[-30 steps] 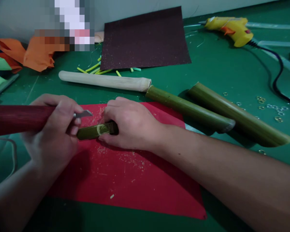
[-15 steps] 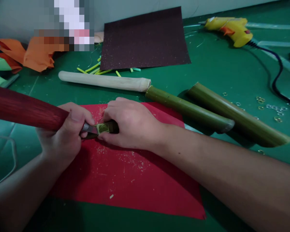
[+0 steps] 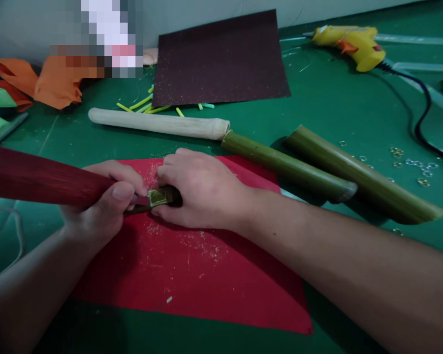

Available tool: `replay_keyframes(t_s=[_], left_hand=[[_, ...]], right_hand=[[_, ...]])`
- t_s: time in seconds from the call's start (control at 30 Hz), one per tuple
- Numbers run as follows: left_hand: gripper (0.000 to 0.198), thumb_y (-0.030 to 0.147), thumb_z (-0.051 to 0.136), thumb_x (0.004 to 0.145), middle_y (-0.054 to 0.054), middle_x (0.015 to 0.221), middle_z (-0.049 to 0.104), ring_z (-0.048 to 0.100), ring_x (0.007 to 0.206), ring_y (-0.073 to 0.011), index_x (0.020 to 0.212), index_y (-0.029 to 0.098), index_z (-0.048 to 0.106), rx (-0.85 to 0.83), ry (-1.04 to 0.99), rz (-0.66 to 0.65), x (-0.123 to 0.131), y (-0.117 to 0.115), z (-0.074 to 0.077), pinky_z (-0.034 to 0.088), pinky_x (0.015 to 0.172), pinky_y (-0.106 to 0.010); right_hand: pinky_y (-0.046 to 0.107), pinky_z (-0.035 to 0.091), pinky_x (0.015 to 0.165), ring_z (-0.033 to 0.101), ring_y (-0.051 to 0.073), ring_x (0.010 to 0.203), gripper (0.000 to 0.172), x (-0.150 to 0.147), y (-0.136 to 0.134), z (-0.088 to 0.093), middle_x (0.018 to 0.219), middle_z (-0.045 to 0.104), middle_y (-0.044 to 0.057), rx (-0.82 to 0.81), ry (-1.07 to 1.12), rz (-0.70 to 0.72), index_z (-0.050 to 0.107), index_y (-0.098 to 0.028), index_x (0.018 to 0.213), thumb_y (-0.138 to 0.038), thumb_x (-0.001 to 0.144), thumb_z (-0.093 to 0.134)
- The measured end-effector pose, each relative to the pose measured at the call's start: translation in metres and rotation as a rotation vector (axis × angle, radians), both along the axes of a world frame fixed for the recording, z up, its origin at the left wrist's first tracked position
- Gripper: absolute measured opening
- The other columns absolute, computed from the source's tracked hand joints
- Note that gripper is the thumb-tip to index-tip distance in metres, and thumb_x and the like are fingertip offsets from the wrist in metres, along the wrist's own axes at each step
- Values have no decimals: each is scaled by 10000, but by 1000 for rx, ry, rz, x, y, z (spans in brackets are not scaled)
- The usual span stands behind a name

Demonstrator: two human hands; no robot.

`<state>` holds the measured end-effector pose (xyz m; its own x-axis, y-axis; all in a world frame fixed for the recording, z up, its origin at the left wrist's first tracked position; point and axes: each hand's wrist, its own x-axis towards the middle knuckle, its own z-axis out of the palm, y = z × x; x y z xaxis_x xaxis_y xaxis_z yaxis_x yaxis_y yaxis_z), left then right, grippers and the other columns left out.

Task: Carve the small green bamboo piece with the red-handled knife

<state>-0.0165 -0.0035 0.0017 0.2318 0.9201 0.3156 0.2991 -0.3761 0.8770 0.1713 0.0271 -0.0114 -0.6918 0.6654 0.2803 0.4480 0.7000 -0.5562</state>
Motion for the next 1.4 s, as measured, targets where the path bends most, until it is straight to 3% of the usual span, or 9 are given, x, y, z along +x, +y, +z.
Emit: replay_keyframes(t_s=[0.2, 0.37, 0.67, 0.87, 1.13, 1.27, 1.4], left_hand=[[276, 506, 667, 841, 8, 609, 653, 569, 499, -117, 667, 292, 672, -11, -23, 88, 2, 0, -3, 437, 480, -287], [198, 394, 687, 855, 26, 622, 649, 575, 513, -95, 694, 279, 673, 55, -83, 104, 2, 2, -7, 435, 482, -262], [189, 359, 642, 895, 33, 649, 663, 569, 536, -93, 738, 255, 660, 148, 7, -49, -6, 5, -10, 466, 501, -262], [227, 363, 640, 895, 29, 634, 648, 567, 537, -101, 704, 242, 615, 163, 69, -22, -7, 5, -7, 464, 503, -259], [207, 348, 570, 910, -2, 685, 602, 542, 583, -107, 786, 204, 651, 166, 22, -95, -10, 3, -9, 431, 548, -282], [203, 344, 597, 903, -5, 696, 630, 595, 612, -123, 760, 215, 659, 75, -78, 29, -5, 2, -12, 489, 573, -285], [190, 372, 614, 899, -9, 736, 677, 651, 652, -142, 780, 252, 700, 110, -98, 190, 1, 0, -13, 501, 520, -279]], right_hand=[[286, 308, 638, 439, 141, 699, 212, -1, 0, 2, 721, 522, -6, -1, -11, -12, 565, -189, 764, -351, 793, 697], [287, 315, 649, 447, 145, 713, 199, -1, 0, 1, 729, 521, -2, -2, -3, -12, 571, -183, 778, -340, 794, 692], [280, 304, 642, 437, 133, 697, 211, -2, -1, 3, 730, 520, -6, 14, -21, -3, 574, -171, 778, -341, 796, 697], [286, 316, 649, 464, 144, 719, 207, -1, -1, 2, 759, 561, 10, 4, -32, -6, 603, -168, 792, -354, 797, 693], [288, 315, 646, 481, 146, 719, 208, -1, -1, 2, 776, 593, 23, -8, -28, -16, 646, -159, 817, -362, 799, 687], [288, 323, 653, 482, 145, 717, 211, -1, -2, 2, 780, 595, 25, -19, -18, -23, 656, -155, 860, -360, 813, 673], [287, 313, 641, 466, 142, 709, 211, -1, -2, 1, 764, 569, 19, -4, -19, -49, 633, -155, 835, -361, 814, 673]])
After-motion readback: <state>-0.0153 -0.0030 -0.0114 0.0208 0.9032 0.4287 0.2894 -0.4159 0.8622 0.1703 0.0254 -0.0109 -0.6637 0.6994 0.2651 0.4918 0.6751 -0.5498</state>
